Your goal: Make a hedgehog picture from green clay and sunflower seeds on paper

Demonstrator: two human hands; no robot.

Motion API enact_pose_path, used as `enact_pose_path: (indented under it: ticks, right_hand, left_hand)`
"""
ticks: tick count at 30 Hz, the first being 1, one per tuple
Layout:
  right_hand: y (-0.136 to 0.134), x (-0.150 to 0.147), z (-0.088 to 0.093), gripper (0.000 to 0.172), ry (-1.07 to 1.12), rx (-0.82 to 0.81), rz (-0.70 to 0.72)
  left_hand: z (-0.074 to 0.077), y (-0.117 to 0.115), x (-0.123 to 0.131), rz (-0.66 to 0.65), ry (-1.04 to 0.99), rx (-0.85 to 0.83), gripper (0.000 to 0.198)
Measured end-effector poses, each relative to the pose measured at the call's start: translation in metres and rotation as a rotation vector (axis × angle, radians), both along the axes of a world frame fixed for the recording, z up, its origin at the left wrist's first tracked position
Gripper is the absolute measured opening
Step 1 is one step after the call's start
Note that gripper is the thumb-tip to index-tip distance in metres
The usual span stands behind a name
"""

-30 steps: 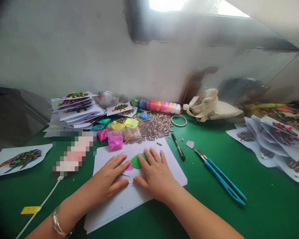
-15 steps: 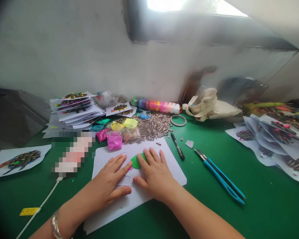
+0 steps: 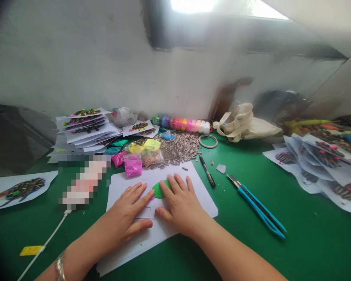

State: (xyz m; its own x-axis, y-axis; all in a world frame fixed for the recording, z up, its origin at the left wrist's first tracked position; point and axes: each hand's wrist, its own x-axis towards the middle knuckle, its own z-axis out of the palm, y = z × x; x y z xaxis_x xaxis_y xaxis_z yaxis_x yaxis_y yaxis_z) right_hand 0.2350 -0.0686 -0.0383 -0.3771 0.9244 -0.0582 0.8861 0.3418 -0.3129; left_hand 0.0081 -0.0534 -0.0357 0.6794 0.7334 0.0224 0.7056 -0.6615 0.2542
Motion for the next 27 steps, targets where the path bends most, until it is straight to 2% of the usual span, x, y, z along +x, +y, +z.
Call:
enact_pose_path:
  ticks: [7,14,20,24,27]
  right_hand:
    - [0.0,0.0,0.0,0.071,-0.004,0.006,0.003]
    - [0.0,0.0,0.0,0.071,-0.001,-0.008,0.0]
    - [0.0,0.0,0.001,0.07,-0.003,-0.009,0.001]
    - [0.0,0.0,0.003,0.071,-0.002,-0.015,-0.001]
    - [0.0,0.001,0.003,0.071,0.001,-0.023,0.004]
  left_hand:
    - [0.001,0.0,0.004,-0.003,0.067,0.008,0.058]
    - [0.0,0.0,0.001,-0.001,-0.005,-0.006,0.06]
    - [0.0,0.0,0.006,0.009,0.045,0.016,0.057]
    - [0.004,0.0,0.0,0.011,-0.023,-0.016,0.057]
    - [0.008,-0.001,-0.007,0.015,0.002,-0.048,0.059]
